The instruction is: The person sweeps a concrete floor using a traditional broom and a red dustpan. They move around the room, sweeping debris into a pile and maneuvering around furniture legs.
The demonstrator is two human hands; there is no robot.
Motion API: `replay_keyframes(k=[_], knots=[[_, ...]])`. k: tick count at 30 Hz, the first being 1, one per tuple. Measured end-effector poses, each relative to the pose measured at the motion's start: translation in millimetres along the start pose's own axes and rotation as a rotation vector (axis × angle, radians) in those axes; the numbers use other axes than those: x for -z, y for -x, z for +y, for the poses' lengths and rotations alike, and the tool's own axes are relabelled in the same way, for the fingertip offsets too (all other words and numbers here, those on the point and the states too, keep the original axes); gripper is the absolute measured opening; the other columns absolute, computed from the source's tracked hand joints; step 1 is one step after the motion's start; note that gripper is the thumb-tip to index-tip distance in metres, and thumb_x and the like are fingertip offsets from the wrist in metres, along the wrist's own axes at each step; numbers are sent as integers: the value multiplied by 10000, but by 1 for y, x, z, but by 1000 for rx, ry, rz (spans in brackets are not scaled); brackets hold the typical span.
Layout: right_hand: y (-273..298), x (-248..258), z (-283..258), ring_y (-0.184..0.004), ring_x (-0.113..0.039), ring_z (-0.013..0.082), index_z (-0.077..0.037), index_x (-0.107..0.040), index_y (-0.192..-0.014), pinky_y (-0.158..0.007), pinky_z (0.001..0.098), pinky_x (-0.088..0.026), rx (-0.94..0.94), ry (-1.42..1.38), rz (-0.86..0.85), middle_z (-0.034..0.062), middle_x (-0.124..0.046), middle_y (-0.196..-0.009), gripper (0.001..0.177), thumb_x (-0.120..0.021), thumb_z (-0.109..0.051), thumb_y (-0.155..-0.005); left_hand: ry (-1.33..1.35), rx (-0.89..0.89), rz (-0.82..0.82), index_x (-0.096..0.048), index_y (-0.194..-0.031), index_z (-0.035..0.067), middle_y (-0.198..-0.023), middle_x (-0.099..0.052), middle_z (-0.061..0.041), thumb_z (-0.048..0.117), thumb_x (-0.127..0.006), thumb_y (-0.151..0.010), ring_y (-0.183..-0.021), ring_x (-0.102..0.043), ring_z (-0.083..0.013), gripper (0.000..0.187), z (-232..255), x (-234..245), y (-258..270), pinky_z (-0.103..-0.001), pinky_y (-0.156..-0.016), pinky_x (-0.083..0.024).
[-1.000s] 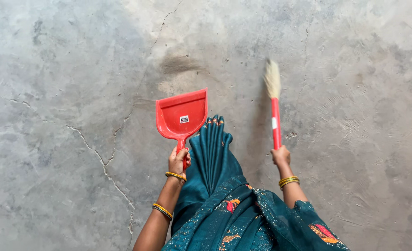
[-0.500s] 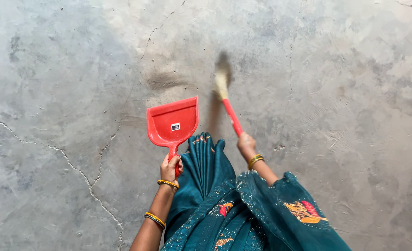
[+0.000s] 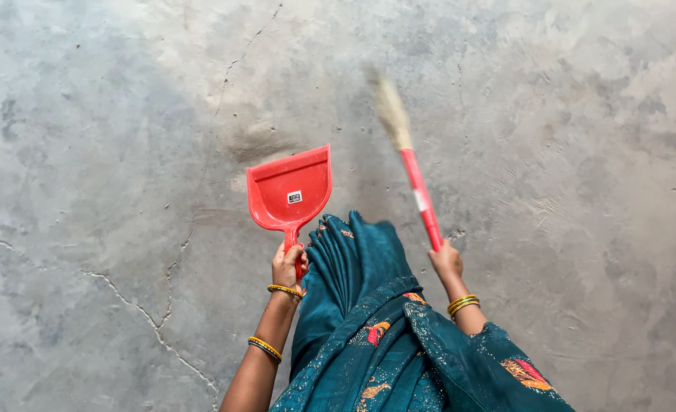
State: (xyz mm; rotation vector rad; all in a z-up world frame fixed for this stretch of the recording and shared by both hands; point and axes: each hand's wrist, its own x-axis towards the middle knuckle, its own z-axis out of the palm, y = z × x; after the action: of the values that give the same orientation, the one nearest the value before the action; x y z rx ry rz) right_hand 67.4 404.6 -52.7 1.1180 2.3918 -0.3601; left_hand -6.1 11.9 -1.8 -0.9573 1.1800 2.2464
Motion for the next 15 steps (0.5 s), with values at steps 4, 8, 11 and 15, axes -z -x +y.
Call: replay_keyframes(k=[4, 8, 11, 15], knots=[[-34, 26, 12, -698, -762, 309, -17, -688, -1141, -665, 432, -605, -266, -267, -79, 179, -765, -867, 374, -726, -274, -873, 12, 41, -17, -600, -1078, 34, -655, -555, -18, 98, -616, -938, -475, -481, -62, 155, -5, -24, -8, -188, -414, -391], [-101, 55, 6, -658, -754, 263, 23, -723, -1031, -611, 413, -634, -402, -260, -141, 163, -764, -840, 249, -699, -178, -886, 0, 41, -19, -589, -1080, 45, -655, -553, -14, 87, -617, -927, -475, -475, -61, 161, -7, -56, -17, -187, -417, -396], [-133, 54, 0, -746, -785, 267, -6, -763, -1015, -676, 423, -642, -332, -100, -214, 156, -800, -907, 215, -620, -146, -937, -5, 55, 22, -582, -1088, 68, -665, -553, -6, 87, -614, -926, -491, -486, -57, 166, -7, -81, -23, -184, -427, -401], [-143, 12, -32, -974, -761, 345, -43, -696, -1120, -805, 466, -627, 48, 264, -17, 194, -761, -1064, 233, -555, -179, -993, -26, 34, -4, -569, -1081, 56, -664, -550, -12, 85, -617, -930, -490, -484, -64, 160, -8, -114, -37, -188, -426, -396]])
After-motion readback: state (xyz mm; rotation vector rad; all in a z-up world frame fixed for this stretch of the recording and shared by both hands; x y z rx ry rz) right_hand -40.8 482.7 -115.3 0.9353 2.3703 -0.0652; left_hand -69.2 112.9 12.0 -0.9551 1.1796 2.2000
